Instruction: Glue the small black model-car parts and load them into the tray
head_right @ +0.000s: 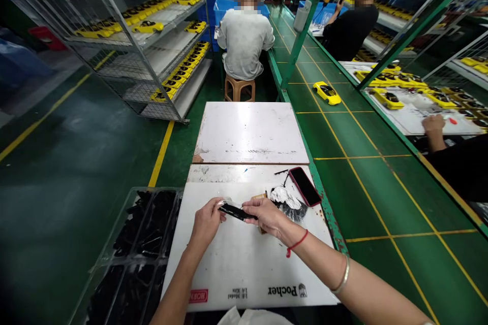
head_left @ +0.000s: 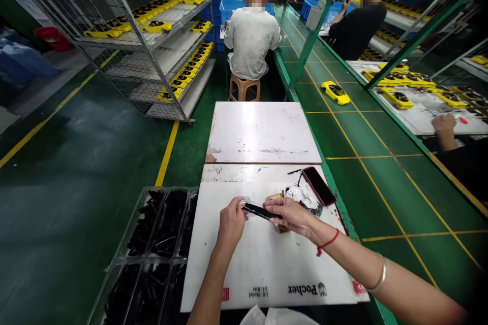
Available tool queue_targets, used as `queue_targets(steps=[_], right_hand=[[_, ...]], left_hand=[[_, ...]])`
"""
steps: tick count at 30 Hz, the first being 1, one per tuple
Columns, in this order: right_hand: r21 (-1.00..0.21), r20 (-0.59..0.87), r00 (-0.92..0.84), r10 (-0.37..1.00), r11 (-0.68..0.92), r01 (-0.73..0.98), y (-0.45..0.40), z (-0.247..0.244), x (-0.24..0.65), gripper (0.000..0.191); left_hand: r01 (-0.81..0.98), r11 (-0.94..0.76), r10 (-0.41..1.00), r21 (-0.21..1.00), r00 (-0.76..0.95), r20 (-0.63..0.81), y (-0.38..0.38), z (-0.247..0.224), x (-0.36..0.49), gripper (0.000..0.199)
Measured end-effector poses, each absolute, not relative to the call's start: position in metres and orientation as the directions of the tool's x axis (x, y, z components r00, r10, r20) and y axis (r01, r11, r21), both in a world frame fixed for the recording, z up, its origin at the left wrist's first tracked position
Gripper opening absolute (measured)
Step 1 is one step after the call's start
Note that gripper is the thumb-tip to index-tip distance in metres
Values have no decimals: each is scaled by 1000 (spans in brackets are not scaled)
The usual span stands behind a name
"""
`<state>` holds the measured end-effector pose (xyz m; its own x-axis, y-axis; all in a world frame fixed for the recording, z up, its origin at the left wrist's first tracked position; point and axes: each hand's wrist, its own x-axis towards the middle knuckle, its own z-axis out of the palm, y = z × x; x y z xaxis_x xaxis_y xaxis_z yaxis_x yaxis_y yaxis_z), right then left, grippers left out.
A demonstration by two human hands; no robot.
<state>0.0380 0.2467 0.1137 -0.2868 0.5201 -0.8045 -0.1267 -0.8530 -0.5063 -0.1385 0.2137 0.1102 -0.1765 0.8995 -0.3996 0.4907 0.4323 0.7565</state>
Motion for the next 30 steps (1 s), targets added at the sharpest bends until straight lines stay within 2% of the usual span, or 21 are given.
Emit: queue_targets(steps=[4, 11, 20, 25, 30], right_hand=[[-520, -790, -318, 524, -848, -104, 243, 120, 37, 17], [-590, -763, -330, 556, -808, 4, 237, 122, 37, 39], [-658, -743, -253, 620, -745, 106, 235, 103, 41, 30], [-689, -716, -282, 638, -709, 146, 235, 108, 38, 36], [-731, -681, -300, 668, -647, 217, 234, 112, 32, 34]], left_hand=[[549, 389, 917, 740, -158, -365, 210, 108, -137, 31], [590, 358, 929, 724, -150, -338, 208, 102, -129, 30], [624, 374, 925, 686, -196, -326, 203, 100, -130, 13], [670, 343, 938, 658, -202, -284, 199, 104, -123, 13], [659, 337, 939, 673, -187, -288, 198, 106, -116, 14]])
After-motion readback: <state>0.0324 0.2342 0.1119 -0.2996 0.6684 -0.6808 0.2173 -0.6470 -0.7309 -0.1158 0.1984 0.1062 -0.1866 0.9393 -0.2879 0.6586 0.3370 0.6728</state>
